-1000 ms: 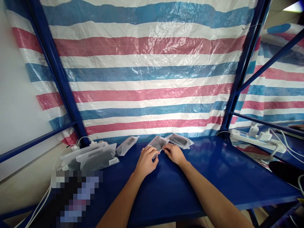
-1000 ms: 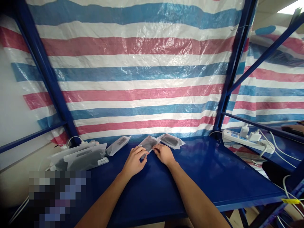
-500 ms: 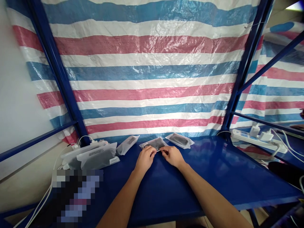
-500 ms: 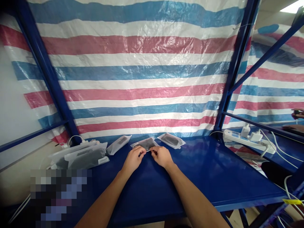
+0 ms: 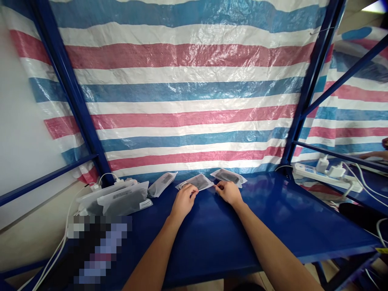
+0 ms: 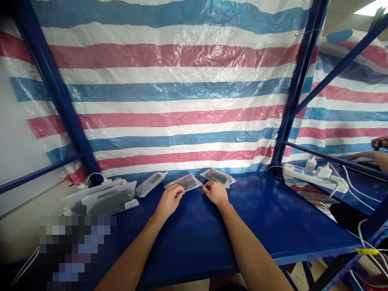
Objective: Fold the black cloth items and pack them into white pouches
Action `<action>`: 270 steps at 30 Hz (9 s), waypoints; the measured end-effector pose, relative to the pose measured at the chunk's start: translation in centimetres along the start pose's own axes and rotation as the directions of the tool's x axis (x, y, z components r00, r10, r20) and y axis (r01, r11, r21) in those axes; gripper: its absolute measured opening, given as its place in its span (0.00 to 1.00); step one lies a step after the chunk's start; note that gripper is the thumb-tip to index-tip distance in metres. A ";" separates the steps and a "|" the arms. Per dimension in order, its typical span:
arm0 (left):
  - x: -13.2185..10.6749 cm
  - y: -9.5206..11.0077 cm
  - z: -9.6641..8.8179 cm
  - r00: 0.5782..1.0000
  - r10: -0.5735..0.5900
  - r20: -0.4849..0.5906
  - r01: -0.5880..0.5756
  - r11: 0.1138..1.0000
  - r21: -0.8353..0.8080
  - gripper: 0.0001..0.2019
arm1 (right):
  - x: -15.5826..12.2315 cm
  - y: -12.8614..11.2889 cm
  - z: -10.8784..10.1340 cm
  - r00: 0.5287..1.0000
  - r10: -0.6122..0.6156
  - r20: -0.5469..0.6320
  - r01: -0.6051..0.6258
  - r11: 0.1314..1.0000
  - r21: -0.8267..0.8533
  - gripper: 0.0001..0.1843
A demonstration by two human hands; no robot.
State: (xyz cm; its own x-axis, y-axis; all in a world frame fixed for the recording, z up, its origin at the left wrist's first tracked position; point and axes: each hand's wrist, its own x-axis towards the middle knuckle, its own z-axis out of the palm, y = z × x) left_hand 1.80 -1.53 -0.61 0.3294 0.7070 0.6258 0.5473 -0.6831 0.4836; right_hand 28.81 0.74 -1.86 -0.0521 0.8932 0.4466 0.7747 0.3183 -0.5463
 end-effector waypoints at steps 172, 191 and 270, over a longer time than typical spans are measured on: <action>0.4 -1.0 0.4 0.873 -0.486 -0.052 0.306 0.627 -0.716 0.25 | -0.7 -3.4 1.2 0.966 0.081 0.246 -0.259 0.270 0.928 0.23; 0.5 -0.5 0.4 0.861 -0.501 -0.090 0.316 0.664 -0.677 0.25 | -1.0 -4.4 1.0 0.961 0.202 0.191 -0.251 0.334 0.909 0.26; 0.0 0.2 -0.2 0.781 -0.551 0.293 0.566 0.426 -0.706 0.36 | -1.0 -3.9 0.9 0.943 0.094 0.320 -0.333 0.324 0.886 0.30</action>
State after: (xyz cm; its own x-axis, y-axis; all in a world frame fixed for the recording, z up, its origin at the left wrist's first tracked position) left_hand 1.72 -1.65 -0.36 0.1811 0.9825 0.0426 -0.1238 -0.0202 0.9921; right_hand 25.32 -1.15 -0.84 -0.1777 0.9737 0.1425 -0.2901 0.0865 -0.9531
